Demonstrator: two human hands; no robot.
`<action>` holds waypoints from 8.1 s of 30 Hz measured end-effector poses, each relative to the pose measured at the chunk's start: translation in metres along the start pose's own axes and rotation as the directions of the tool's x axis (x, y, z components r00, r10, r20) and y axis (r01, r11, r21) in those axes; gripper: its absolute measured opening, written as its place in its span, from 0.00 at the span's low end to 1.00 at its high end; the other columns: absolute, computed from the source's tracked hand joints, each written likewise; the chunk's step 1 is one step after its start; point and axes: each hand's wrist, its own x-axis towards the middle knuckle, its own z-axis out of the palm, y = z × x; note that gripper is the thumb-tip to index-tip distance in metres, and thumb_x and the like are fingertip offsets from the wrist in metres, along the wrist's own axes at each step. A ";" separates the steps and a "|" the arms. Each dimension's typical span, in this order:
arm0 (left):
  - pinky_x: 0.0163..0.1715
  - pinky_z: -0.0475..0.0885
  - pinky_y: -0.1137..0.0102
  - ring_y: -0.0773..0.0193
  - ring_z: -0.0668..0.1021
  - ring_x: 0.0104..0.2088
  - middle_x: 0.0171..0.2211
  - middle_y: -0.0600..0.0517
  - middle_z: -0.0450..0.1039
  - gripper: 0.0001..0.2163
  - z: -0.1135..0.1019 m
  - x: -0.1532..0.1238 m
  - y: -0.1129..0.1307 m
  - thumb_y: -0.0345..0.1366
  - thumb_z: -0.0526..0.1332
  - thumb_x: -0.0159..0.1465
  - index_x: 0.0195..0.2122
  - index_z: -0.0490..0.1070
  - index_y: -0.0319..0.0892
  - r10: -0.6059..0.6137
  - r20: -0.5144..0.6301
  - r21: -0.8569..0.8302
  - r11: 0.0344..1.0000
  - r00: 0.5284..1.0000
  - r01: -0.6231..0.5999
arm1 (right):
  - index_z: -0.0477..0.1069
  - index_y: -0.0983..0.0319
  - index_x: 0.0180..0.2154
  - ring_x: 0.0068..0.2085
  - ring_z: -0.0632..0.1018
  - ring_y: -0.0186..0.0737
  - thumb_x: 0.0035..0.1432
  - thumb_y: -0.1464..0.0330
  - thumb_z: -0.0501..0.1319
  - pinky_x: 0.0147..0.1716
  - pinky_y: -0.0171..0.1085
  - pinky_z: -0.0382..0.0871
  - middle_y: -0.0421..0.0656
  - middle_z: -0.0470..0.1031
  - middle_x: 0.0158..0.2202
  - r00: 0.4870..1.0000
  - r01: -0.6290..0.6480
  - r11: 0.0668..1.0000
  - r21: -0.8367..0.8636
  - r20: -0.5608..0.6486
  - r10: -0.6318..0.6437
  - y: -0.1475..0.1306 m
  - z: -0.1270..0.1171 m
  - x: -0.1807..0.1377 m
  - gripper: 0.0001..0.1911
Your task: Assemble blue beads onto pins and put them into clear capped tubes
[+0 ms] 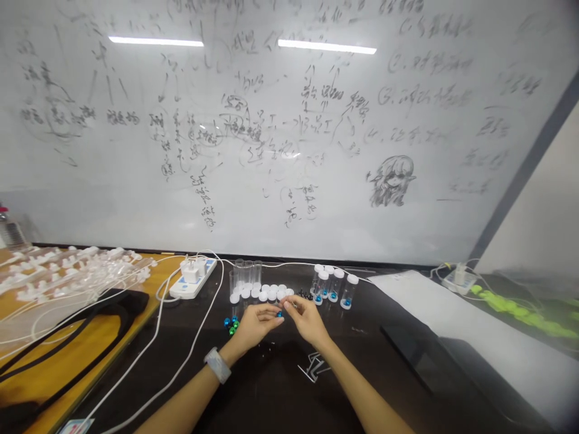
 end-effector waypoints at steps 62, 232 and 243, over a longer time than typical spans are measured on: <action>0.47 0.76 0.57 0.50 0.83 0.39 0.35 0.41 0.82 0.21 -0.026 0.012 0.011 0.40 0.76 0.47 0.41 0.80 0.35 -0.035 -0.183 -0.039 0.999 0.983 0.028 | 0.77 0.59 0.38 0.40 0.72 0.44 0.63 0.71 0.61 0.42 0.40 0.68 0.43 0.75 0.35 0.841 0.490 0.663 -0.566 0.506 -0.190 0.011 0.069 -0.030 0.05; 0.40 0.80 0.61 0.50 0.84 0.35 0.33 0.44 0.83 0.15 -0.004 -0.002 -0.003 0.38 0.74 0.50 0.38 0.80 0.38 0.115 -0.119 0.108 0.989 0.986 -0.102 | 0.79 0.64 0.35 0.22 0.76 0.38 0.56 0.53 0.64 0.16 0.33 0.70 0.44 0.78 0.28 0.994 -0.093 0.993 -0.076 0.045 0.097 -0.003 0.005 -0.008 0.20; 0.40 0.80 0.61 0.50 0.84 0.34 0.31 0.45 0.83 0.15 -0.001 -0.001 -0.006 0.35 0.74 0.47 0.35 0.80 0.38 0.053 -0.120 0.056 0.997 0.991 -0.047 | 0.77 0.60 0.37 0.35 0.78 0.41 0.68 0.69 0.54 0.38 0.37 0.70 0.45 0.77 0.33 0.946 0.325 0.771 -0.548 0.170 -0.278 -0.008 0.003 -0.013 0.12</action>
